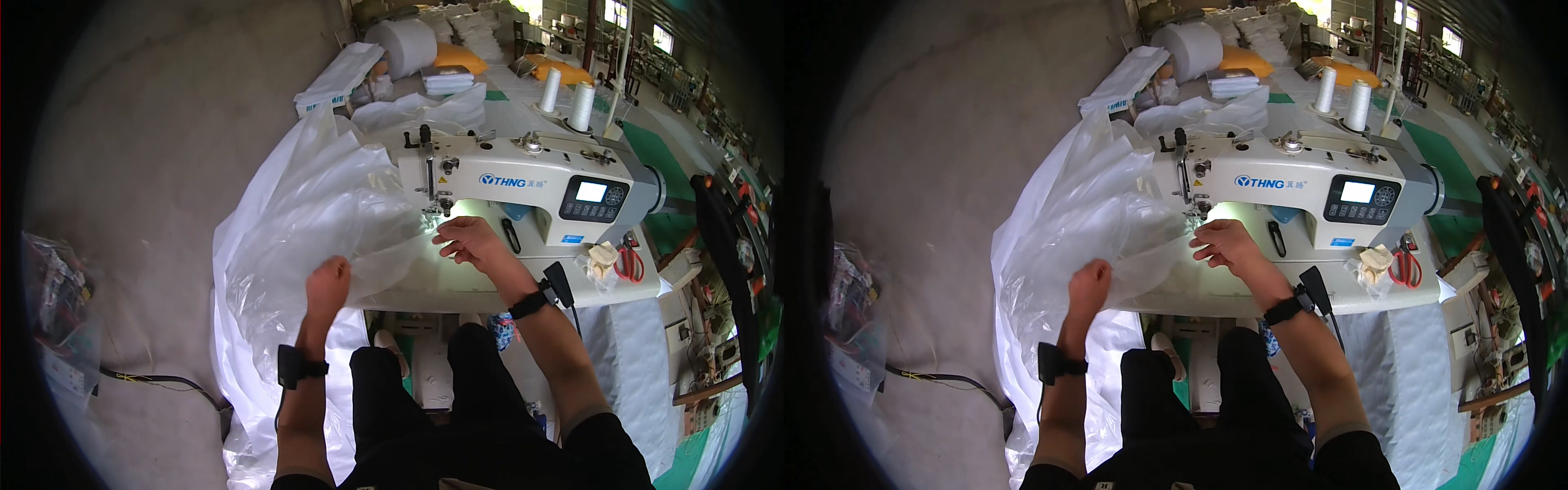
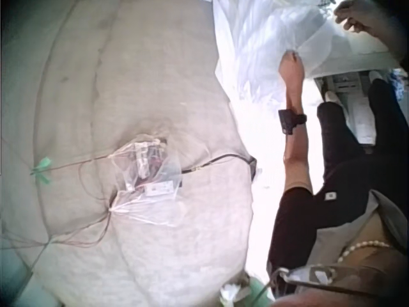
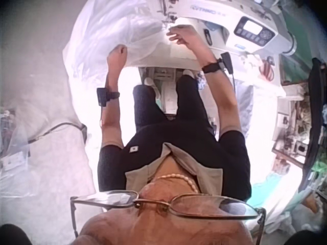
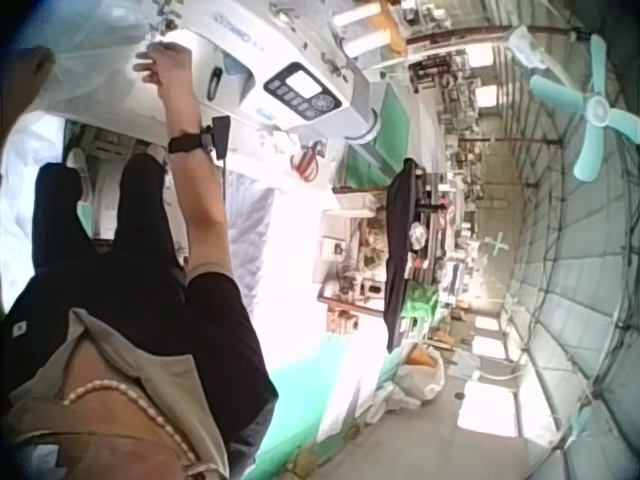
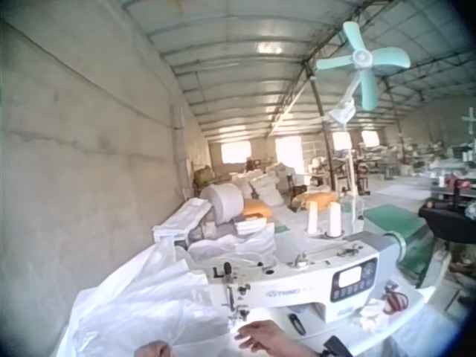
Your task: The user is using an industrial sewing machine to join or hem large white plastic sheets.
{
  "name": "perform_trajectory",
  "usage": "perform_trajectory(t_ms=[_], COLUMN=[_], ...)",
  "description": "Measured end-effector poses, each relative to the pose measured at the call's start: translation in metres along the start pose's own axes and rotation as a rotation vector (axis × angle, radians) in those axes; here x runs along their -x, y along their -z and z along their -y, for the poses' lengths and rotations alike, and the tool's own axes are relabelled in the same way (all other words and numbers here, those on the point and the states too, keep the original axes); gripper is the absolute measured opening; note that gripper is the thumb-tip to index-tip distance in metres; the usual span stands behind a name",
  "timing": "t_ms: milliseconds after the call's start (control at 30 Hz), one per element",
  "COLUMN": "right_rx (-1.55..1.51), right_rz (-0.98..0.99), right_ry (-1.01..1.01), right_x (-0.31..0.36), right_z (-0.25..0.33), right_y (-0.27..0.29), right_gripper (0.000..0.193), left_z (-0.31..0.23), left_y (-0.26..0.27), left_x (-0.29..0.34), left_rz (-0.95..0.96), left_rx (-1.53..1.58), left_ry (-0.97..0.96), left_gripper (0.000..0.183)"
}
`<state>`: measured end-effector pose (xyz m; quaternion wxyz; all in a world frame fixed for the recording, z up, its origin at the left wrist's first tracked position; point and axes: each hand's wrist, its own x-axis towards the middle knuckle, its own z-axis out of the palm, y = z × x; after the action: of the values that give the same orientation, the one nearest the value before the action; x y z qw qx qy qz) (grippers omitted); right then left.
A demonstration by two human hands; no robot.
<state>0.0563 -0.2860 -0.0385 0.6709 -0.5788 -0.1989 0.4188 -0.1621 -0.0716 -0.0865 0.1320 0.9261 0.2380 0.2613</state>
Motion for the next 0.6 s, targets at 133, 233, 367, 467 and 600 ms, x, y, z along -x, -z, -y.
perform_trajectory(t_ms=[133,233,367,467,600], right_rx=[-0.239,-0.239,-0.152,0.87,1.316], right_rz=[-0.061,-0.099,-0.159,-0.296,-0.332], right_ry=[0.113,0.275,0.41,0.76,0.884], right_x=[-0.014,-0.028,-0.039,-0.032,-0.009], right_z=[-0.016,-0.035,-0.063,-0.084,-0.092], right_y=[-0.01,-0.024,-0.02,0.004,-0.001], right_gripper=[0.016,0.011,0.008,0.01,0.017], left_z=[-0.012,-0.01,-0.007,0.004,0.025], left_y=[0.025,0.028,0.026,0.018,0.011], left_x=[-0.048,-0.061,-0.058,-0.02,0.055], left_rz=[-0.084,-0.111,-0.461,0.04,0.224], left_rx=[0.179,0.358,0.214,0.002,-0.09], left_ry=[0.2,0.202,-0.287,-0.348,-0.16], left_gripper=[0.011,0.007,0.002,0.003,0.012])
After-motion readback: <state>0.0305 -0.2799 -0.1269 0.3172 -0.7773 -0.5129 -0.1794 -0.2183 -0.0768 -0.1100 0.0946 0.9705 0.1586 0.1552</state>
